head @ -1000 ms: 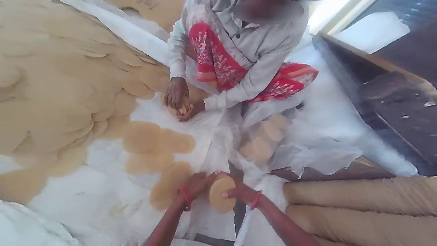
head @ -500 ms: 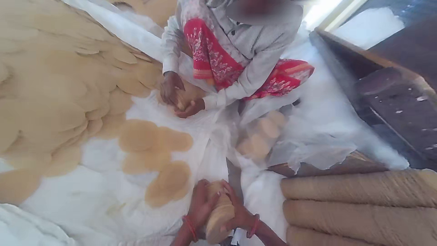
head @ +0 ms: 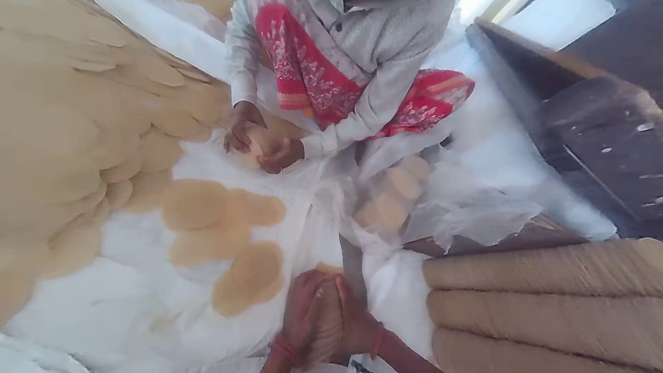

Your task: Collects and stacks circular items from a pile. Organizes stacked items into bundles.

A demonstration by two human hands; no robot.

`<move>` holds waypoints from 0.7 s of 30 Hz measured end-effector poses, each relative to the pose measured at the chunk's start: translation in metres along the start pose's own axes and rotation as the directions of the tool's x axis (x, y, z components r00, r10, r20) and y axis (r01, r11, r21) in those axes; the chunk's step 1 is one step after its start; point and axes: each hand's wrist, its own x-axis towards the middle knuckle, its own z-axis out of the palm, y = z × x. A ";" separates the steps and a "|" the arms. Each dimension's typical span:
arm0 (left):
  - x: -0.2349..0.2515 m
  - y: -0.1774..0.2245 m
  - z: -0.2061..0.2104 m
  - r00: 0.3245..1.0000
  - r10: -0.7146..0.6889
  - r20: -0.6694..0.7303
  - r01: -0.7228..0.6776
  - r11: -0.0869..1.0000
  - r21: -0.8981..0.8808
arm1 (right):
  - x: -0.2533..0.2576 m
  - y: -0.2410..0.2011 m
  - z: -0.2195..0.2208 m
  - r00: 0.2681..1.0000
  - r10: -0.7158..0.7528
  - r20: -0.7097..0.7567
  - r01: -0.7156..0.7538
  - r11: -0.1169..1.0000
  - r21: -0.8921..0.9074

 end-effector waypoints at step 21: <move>-0.025 0.013 -0.043 0.846 0.013 0.532 -0.209 0.928 0.310 | 0.008 -0.002 -0.015 0.990 -0.136 -0.030 0.130 0.979 -0.155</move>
